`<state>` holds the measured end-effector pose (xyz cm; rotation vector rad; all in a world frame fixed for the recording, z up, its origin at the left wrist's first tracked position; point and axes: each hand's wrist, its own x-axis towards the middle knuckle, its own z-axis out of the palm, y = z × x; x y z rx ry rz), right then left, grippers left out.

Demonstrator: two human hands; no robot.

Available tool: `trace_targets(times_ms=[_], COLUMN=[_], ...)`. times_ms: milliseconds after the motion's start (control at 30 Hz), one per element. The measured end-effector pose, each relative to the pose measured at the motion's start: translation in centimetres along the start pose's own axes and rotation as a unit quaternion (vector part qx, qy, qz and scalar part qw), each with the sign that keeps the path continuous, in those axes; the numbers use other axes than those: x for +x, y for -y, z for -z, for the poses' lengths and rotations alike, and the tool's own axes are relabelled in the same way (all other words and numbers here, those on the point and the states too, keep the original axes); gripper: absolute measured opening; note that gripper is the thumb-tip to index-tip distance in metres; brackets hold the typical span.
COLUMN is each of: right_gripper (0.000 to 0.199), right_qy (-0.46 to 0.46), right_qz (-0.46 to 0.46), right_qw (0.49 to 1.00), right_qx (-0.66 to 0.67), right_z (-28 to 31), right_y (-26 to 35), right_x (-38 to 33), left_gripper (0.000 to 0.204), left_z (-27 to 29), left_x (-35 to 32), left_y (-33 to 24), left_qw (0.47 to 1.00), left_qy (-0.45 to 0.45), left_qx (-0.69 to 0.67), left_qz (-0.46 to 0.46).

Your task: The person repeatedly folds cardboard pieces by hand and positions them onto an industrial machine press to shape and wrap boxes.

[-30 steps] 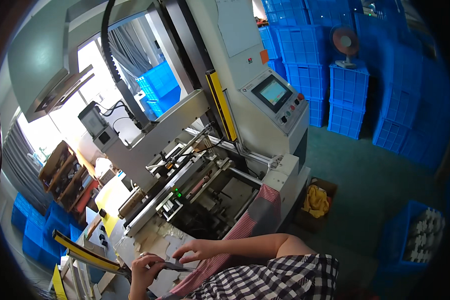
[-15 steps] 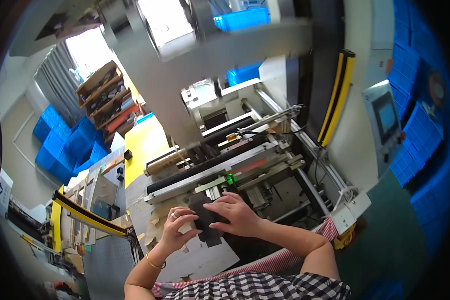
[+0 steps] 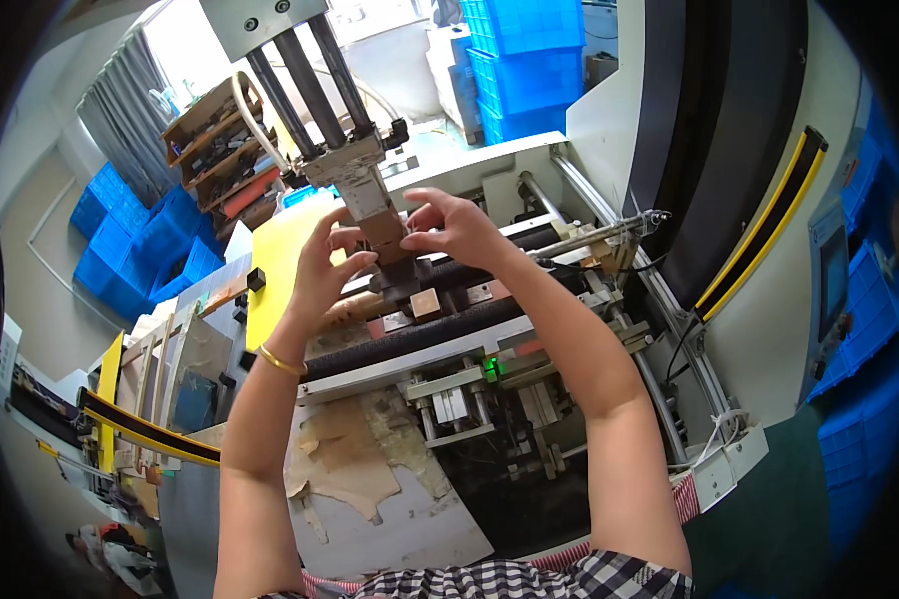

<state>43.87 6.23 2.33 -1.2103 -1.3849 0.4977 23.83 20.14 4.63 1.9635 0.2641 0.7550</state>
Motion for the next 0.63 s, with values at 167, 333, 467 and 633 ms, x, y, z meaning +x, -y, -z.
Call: trace_targets(times_ms=[167,333,467,633], right_gripper=[0.059,0.03,0.03,0.055], right_qy=[-0.046,-0.256,0.113,0.182], right_qz=[0.044,0.068,-0.082,-0.233], right_qw=[0.991,0.958,0.99,0.94], right_qx=[-0.118,0.115,0.007,0.173], right_z=[-0.2,-8.5,-20.5,-28.6], right_y=[2.1,7.2,9.1,12.5], right_x=[0.4,-9.9,-25.7,-34.7], left_gripper=[0.08,0.087,0.048,0.014], left_z=[0.3,-1.9,1.8,12.2], left_x=[1.0,-9.5,-25.2,-47.9], left_y=[-1.1,-3.7,-5.1,-4.8], left_qw=[0.977,0.987,0.973,0.95], left_qy=[0.003,-0.04,0.074,-0.246], left_qx=[0.174,0.086,0.149,0.09], left_qz=[-0.12,-0.127,-0.16,0.173])
